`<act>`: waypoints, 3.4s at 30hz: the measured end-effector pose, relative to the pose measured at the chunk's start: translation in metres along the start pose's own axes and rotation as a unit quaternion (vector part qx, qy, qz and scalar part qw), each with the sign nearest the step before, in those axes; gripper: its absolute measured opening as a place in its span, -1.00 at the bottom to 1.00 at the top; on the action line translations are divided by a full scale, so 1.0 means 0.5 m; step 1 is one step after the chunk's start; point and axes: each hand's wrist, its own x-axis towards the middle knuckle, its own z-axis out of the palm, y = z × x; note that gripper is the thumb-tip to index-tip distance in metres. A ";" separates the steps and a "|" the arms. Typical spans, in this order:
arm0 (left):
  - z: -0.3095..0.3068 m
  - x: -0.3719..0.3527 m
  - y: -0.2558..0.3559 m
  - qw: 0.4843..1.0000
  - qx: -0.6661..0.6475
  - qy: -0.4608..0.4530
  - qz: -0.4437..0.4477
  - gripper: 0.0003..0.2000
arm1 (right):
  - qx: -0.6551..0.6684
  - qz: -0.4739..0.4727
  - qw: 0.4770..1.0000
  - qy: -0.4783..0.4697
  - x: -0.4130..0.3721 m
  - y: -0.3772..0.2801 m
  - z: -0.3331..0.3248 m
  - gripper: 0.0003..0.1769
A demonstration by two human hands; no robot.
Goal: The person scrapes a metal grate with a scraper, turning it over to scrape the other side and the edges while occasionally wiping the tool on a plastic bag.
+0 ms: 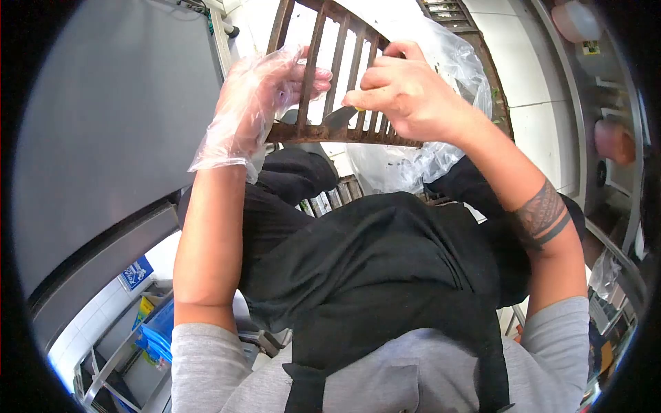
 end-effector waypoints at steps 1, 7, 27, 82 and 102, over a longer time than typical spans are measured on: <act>0.000 0.000 -0.002 1.000 0.008 0.001 0.003 -0.44 | -0.023 -0.025 0.999 -0.030 0.011 -0.004 -0.011 -0.45; -0.001 0.000 0.005 1.000 -0.004 -0.020 0.011 -0.49 | -0.053 -0.045 0.995 -0.066 0.041 -0.001 -0.034 -0.48; 0.016 -0.012 0.000 1.000 0.005 0.007 -0.013 -0.52 | -0.050 -0.115 0.988 -0.086 0.061 -0.045 -0.100 -0.62; 0.024 0.016 -0.039 0.983 0.153 0.011 0.101 -0.50 | -0.025 0.244 0.963 -0.114 0.042 -0.179 -0.080 -0.76; 0.021 0.016 -0.051 0.969 0.189 0.045 0.155 -0.46 | -0.049 0.290 0.938 -0.184 0.048 -0.220 -0.076 -0.78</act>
